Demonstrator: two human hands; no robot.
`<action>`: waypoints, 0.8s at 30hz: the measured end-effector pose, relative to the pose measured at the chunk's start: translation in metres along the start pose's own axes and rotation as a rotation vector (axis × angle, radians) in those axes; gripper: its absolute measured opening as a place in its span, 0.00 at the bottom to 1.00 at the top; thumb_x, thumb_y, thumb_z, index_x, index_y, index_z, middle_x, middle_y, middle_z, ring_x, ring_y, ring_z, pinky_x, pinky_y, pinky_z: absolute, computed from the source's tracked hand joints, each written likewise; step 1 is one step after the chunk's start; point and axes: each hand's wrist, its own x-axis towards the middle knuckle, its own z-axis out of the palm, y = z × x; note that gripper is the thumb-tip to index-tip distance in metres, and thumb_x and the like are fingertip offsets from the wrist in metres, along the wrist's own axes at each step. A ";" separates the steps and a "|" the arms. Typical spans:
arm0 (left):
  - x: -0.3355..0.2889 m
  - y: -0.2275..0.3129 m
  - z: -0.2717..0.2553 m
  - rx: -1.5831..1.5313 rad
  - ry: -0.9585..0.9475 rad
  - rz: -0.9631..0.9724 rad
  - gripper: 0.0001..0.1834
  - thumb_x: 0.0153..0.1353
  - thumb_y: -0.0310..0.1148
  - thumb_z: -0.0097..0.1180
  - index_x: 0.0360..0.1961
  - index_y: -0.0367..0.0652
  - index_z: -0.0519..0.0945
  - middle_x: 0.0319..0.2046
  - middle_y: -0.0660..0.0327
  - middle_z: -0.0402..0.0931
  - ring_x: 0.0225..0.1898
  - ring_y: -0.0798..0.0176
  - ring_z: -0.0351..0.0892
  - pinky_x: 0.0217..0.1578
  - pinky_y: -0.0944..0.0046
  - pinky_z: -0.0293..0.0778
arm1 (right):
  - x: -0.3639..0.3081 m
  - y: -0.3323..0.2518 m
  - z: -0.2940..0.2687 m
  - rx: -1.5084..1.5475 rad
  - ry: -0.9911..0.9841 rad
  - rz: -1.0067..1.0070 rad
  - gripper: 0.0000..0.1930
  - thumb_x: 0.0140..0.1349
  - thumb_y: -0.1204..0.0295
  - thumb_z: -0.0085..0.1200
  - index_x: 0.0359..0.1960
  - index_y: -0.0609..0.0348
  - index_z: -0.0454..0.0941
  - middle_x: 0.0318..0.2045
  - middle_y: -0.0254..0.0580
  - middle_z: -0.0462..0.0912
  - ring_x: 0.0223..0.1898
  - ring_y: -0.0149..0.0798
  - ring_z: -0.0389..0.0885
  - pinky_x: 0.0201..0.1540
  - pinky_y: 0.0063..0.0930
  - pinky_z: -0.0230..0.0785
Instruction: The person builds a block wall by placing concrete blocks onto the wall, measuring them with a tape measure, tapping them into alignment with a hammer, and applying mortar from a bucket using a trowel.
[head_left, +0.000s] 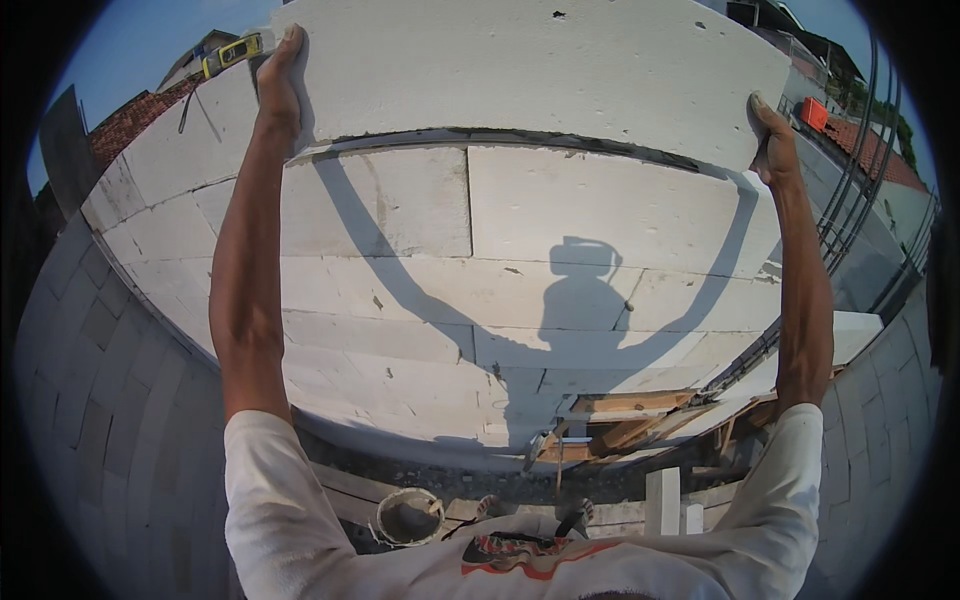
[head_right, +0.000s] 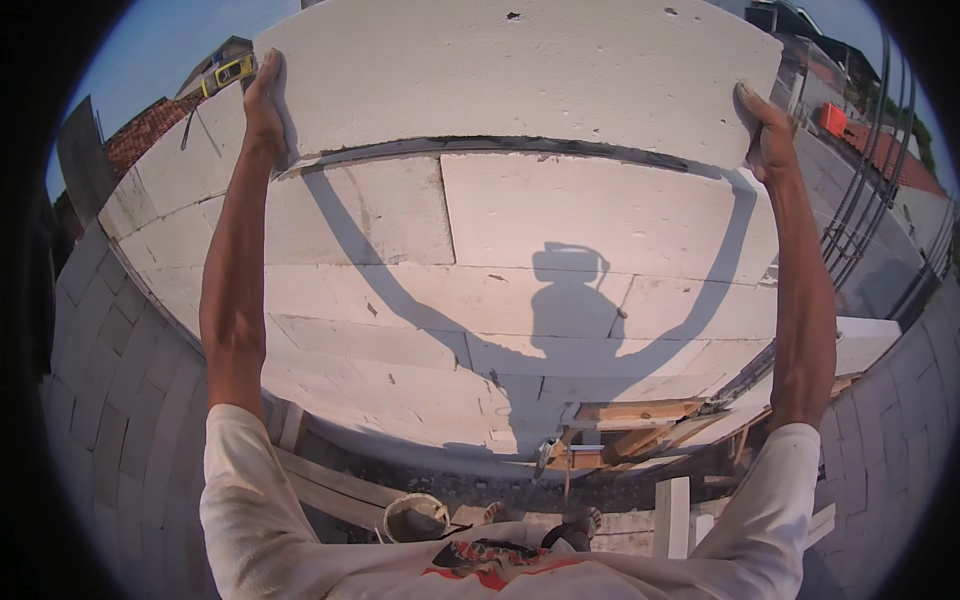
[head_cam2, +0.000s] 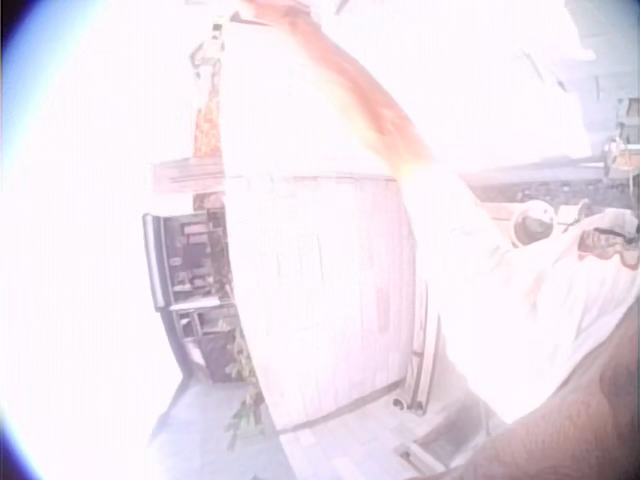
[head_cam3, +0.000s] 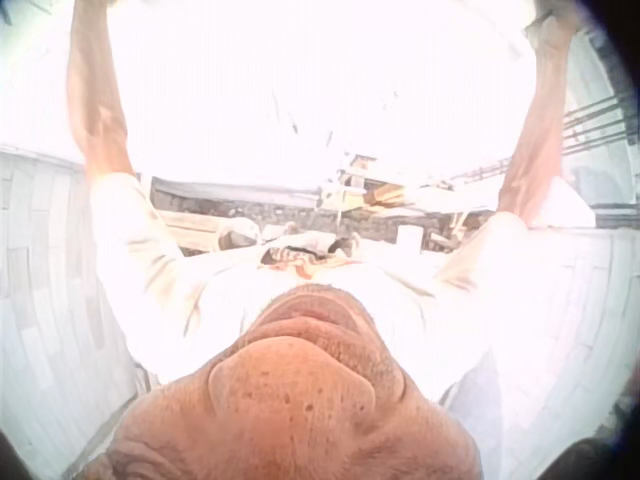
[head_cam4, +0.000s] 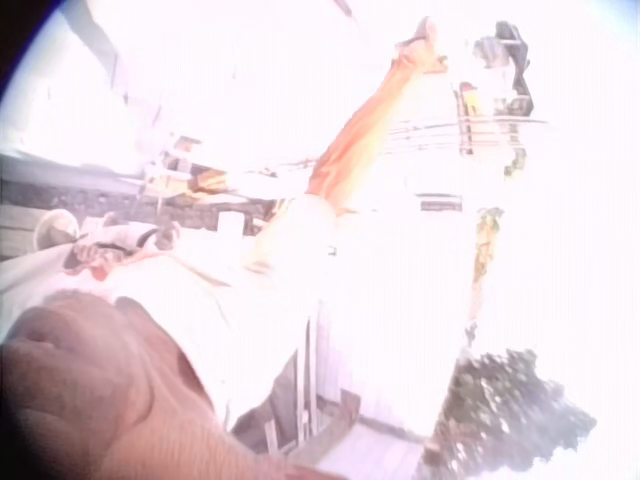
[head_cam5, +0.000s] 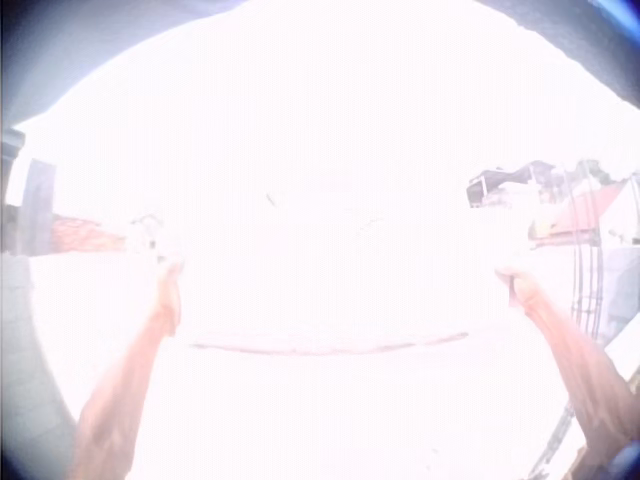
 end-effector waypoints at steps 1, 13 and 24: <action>0.001 -0.001 0.000 -0.004 -0.001 -0.001 0.36 0.69 0.51 0.58 0.66 0.32 0.75 0.63 0.56 0.76 0.63 0.61 0.75 0.67 0.63 0.64 | 0.003 0.003 -0.001 0.005 -0.004 0.030 0.32 0.67 0.58 0.59 0.66 0.68 0.69 0.60 0.52 0.78 0.62 0.46 0.78 0.66 0.40 0.71; 0.001 -0.036 -0.030 0.017 -0.095 -0.109 0.33 0.70 0.51 0.57 0.61 0.30 0.78 0.56 0.56 0.79 0.56 0.63 0.78 0.60 0.64 0.70 | 0.010 0.033 0.023 -0.047 -0.057 0.060 0.34 0.67 0.57 0.60 0.67 0.69 0.69 0.60 0.51 0.78 0.62 0.45 0.77 0.67 0.38 0.67; 0.005 -0.040 -0.053 0.135 -0.056 -0.035 0.37 0.70 0.54 0.55 0.65 0.31 0.75 0.62 0.56 0.77 0.62 0.61 0.76 0.66 0.61 0.67 | 0.019 0.048 0.024 -0.035 0.026 0.093 0.32 0.68 0.58 0.59 0.66 0.68 0.70 0.61 0.49 0.77 0.64 0.45 0.75 0.70 0.39 0.62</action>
